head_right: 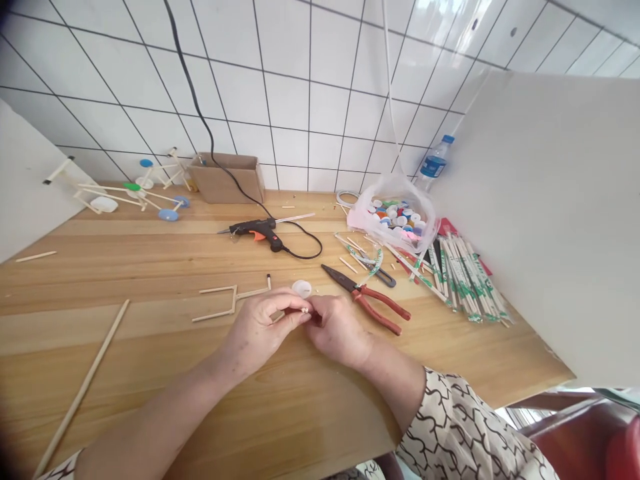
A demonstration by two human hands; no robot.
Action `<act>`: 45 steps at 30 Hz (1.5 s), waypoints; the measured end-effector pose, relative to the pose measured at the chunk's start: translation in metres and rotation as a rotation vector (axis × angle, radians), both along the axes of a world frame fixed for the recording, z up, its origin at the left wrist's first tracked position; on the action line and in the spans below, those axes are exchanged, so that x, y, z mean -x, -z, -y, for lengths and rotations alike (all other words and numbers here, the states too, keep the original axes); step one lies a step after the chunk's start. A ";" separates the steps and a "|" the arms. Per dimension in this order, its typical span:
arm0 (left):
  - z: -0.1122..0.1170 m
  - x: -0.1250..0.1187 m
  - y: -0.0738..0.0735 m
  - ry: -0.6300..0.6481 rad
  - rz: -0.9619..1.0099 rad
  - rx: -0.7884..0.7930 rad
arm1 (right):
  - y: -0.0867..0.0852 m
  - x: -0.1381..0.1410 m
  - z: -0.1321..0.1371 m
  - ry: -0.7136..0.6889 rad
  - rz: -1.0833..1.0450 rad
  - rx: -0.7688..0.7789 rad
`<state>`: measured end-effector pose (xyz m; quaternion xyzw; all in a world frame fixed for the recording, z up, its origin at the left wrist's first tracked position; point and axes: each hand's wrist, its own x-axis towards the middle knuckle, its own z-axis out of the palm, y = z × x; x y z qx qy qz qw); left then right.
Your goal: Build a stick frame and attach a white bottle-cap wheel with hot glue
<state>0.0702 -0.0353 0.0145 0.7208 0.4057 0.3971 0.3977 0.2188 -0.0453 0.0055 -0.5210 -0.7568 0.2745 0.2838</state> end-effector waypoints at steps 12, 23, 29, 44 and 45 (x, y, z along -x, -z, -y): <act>0.000 0.002 0.005 -0.003 -0.110 -0.169 | 0.006 0.000 -0.002 -0.064 -0.044 -0.016; -0.006 0.007 0.004 0.067 -0.110 -0.084 | 0.000 0.001 -0.002 -0.061 -0.027 -0.036; -0.015 0.029 -0.014 -0.023 -0.167 0.039 | -0.006 -0.001 -0.002 -0.009 -0.093 0.079; 0.006 0.039 -0.019 0.009 -0.979 0.169 | -0.014 0.000 -0.004 0.029 -0.266 0.370; 0.006 0.039 -0.018 0.029 -0.982 0.163 | -0.014 -0.001 -0.004 0.029 -0.273 0.373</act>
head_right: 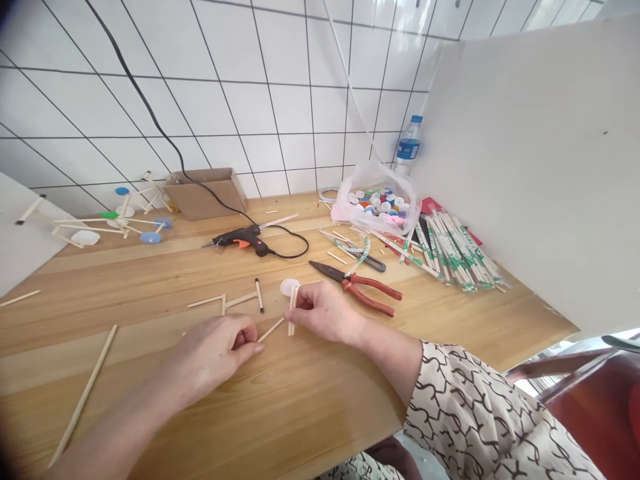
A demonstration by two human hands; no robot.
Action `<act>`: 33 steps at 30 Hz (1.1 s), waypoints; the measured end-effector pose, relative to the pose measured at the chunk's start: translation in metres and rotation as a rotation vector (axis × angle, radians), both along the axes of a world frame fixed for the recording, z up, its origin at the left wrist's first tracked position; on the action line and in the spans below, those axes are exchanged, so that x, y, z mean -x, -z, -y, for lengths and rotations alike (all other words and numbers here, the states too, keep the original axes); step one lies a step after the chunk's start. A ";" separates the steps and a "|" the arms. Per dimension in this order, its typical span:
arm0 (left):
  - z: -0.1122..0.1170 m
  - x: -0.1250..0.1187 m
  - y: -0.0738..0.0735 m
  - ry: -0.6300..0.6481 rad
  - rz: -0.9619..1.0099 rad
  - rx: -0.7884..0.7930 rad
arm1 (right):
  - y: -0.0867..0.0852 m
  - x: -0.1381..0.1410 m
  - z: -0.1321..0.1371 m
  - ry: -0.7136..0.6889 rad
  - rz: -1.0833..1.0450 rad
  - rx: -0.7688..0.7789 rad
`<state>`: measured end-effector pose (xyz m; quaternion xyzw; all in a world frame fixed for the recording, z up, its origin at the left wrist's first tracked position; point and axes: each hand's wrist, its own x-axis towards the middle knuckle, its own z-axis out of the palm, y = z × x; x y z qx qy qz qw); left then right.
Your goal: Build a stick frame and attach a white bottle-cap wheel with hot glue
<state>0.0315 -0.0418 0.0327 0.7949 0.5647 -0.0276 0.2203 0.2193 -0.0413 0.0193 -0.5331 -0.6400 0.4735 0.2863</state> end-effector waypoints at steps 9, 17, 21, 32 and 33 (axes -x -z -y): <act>-0.003 0.005 0.003 -0.048 0.229 -0.045 | 0.009 0.001 0.001 -0.046 0.013 0.006; 0.002 -0.020 0.011 -0.282 1.005 0.122 | 0.018 0.004 0.002 -0.033 0.208 -0.123; -0.008 -0.027 0.014 -0.391 1.175 0.151 | 0.021 0.008 -0.001 -0.026 0.352 -0.180; -0.003 -0.031 0.044 -0.458 1.322 0.201 | 0.011 0.007 0.003 0.016 0.384 -0.160; -0.002 -0.030 0.043 -0.448 1.323 0.181 | 0.012 0.006 0.003 0.018 0.336 -0.159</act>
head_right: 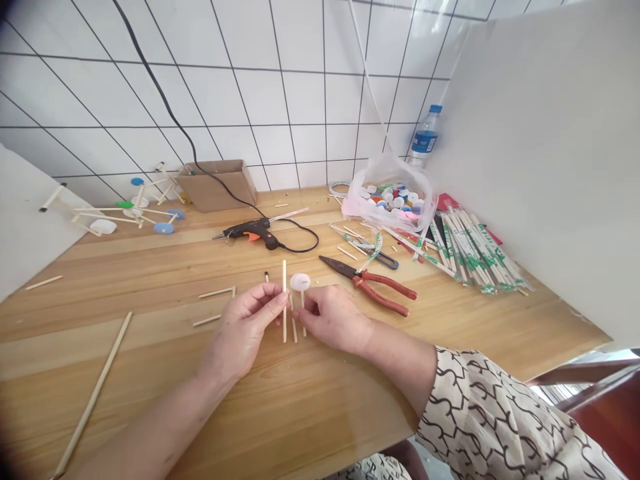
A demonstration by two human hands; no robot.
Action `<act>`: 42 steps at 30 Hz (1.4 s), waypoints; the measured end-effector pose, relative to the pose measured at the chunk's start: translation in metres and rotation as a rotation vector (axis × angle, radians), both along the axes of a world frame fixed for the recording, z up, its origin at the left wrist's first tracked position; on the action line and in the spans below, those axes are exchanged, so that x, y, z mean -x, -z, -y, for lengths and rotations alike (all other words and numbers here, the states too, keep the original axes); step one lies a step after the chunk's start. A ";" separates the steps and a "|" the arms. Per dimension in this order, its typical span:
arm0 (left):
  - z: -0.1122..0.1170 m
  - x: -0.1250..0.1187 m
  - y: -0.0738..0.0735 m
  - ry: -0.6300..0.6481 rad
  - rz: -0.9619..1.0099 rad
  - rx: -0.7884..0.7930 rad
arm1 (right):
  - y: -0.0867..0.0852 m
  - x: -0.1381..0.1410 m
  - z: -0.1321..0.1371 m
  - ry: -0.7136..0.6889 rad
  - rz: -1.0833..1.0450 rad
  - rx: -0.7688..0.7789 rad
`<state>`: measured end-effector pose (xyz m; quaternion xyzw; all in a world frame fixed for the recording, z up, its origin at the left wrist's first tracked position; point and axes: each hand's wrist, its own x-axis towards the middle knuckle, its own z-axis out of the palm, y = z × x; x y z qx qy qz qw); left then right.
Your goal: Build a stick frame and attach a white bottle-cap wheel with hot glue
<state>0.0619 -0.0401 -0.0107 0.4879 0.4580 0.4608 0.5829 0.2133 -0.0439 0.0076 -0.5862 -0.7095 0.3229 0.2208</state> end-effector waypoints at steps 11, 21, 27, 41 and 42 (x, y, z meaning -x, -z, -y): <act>0.002 -0.001 -0.011 -0.017 0.064 0.006 | 0.004 0.002 0.005 -0.162 -0.457 0.076; 0.005 -0.001 -0.009 0.007 0.052 -0.036 | 0.005 0.004 0.006 -0.139 -0.467 0.063; 0.006 0.001 -0.010 0.035 0.008 -0.097 | 0.004 0.006 0.009 -0.146 -0.470 0.060; 0.008 0.004 -0.021 0.127 -0.256 -0.350 | 0.003 0.003 0.011 -0.187 -0.163 -0.274; 0.009 0.004 -0.021 0.122 -0.272 -0.372 | 0.004 0.002 0.011 -0.190 -0.149 -0.292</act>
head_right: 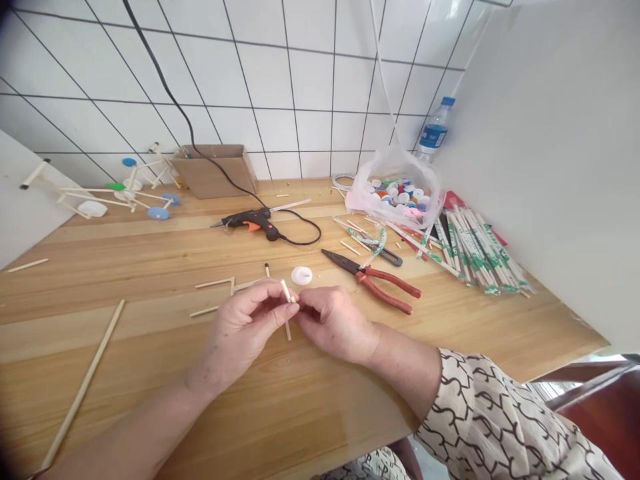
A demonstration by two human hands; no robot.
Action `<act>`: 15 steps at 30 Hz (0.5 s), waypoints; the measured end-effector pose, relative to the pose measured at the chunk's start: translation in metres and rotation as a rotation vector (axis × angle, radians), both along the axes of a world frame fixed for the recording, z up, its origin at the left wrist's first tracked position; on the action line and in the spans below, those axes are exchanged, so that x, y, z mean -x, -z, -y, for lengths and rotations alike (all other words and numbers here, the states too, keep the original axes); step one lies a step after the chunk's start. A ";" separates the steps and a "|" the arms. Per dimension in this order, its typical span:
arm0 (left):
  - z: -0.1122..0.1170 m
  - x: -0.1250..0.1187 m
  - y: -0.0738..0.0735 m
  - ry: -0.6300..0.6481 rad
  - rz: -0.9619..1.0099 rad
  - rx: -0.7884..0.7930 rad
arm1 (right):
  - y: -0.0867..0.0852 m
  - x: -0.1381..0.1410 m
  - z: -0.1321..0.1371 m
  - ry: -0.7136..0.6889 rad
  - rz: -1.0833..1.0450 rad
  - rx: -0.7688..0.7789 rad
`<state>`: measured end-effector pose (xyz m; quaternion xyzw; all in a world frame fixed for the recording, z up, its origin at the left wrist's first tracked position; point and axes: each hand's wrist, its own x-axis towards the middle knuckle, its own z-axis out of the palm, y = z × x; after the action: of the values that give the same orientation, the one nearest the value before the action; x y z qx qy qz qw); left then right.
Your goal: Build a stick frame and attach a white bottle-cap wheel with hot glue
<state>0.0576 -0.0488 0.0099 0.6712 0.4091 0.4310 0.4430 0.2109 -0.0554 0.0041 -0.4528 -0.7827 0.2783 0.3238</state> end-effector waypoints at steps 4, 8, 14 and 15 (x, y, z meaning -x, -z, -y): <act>0.001 0.000 0.002 -0.012 -0.012 -0.091 | 0.001 0.000 0.001 0.008 0.019 -0.044; -0.001 0.000 0.005 -0.022 -0.079 -0.140 | 0.001 0.001 0.001 -0.002 0.041 0.031; 0.001 0.001 0.004 -0.021 -0.122 -0.193 | 0.004 0.000 0.002 0.010 0.054 -0.062; 0.002 0.001 0.004 -0.023 -0.127 -0.222 | 0.005 -0.001 0.002 0.014 0.057 -0.110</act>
<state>0.0567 -0.0506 0.0064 0.7372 0.3939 0.4354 0.3343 0.2115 -0.0571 -0.0012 -0.4475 -0.8026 0.2197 0.3277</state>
